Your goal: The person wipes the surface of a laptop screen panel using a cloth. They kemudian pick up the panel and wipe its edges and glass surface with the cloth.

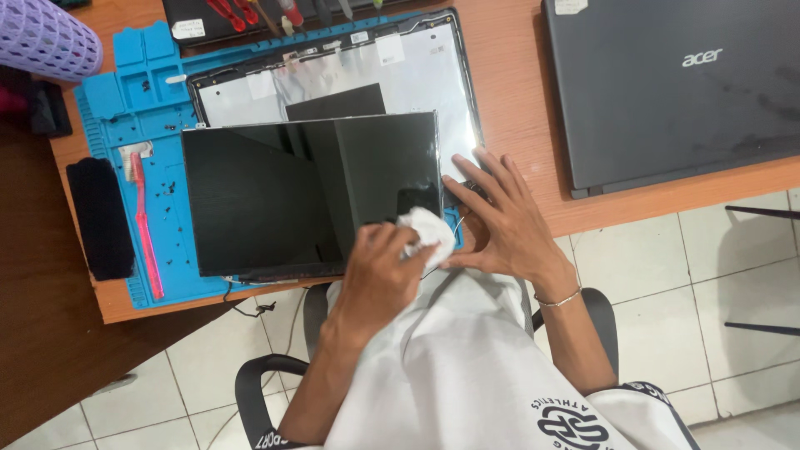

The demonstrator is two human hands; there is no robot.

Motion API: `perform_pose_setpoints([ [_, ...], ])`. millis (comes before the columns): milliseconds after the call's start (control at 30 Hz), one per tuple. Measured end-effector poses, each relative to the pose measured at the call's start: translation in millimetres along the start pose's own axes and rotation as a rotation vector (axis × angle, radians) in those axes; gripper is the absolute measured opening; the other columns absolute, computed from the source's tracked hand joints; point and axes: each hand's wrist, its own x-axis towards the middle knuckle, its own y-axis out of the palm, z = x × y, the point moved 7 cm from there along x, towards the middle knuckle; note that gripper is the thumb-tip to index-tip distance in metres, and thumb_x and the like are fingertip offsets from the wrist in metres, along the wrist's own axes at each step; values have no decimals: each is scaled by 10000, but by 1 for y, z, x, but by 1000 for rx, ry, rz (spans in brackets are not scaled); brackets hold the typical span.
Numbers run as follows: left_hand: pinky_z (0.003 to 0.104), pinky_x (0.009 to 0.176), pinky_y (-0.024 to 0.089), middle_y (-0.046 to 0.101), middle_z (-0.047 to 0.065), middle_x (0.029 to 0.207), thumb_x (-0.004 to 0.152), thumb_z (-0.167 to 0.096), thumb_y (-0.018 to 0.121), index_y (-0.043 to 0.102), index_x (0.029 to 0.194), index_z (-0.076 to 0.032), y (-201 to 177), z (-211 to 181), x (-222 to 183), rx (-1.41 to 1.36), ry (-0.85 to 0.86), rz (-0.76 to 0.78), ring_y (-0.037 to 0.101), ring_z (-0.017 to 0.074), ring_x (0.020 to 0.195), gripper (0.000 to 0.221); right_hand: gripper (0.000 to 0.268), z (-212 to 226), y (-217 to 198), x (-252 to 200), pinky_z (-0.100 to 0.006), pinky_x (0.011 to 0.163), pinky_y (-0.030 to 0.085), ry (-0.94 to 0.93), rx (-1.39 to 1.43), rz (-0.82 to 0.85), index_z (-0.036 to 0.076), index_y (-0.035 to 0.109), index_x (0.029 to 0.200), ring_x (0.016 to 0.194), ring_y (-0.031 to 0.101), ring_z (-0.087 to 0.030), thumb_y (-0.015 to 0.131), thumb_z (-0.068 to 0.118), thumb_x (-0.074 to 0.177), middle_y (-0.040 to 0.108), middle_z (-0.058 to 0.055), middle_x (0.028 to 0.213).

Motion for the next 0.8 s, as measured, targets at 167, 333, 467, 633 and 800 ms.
perform_pose_setpoints([
  [167,409,927,450,638,57,966,783,-52,745,787,1084,-126,-5,-3,-4,-75,16,70,599,221,935,314,1064,-2,1,1,-579,1288,206,5,-6,10,184,528,1497,1540,285,-336,812,707,616,413,-74,1621],
  [333,427,935,437,629,47,969,792,-60,752,785,1082,-132,-9,11,22,-51,-6,31,595,225,952,301,1111,-1,-1,2,-584,1276,202,-12,7,7,161,518,1496,1531,280,-345,799,743,592,408,-86,1610],
  [467,418,891,444,618,62,993,818,-40,732,781,1137,-125,-4,27,50,51,-59,-37,586,245,969,334,1090,-4,-1,1,-579,1282,203,-18,16,-1,169,520,1473,1535,278,-347,790,755,594,410,-85,1612],
  [633,406,851,453,616,83,1036,858,8,695,763,1194,-59,-2,31,49,94,-107,-93,580,253,977,350,1116,-4,1,1,-579,1280,197,0,25,3,176,526,1492,1530,279,-344,781,760,576,415,-83,1610],
  [800,398,857,458,619,72,1013,858,-2,729,766,1170,-77,3,6,12,16,-31,23,592,231,970,323,1115,-4,0,1,-575,1283,194,-6,21,0,174,514,1498,1533,273,-344,782,770,595,411,-80,1610],
])
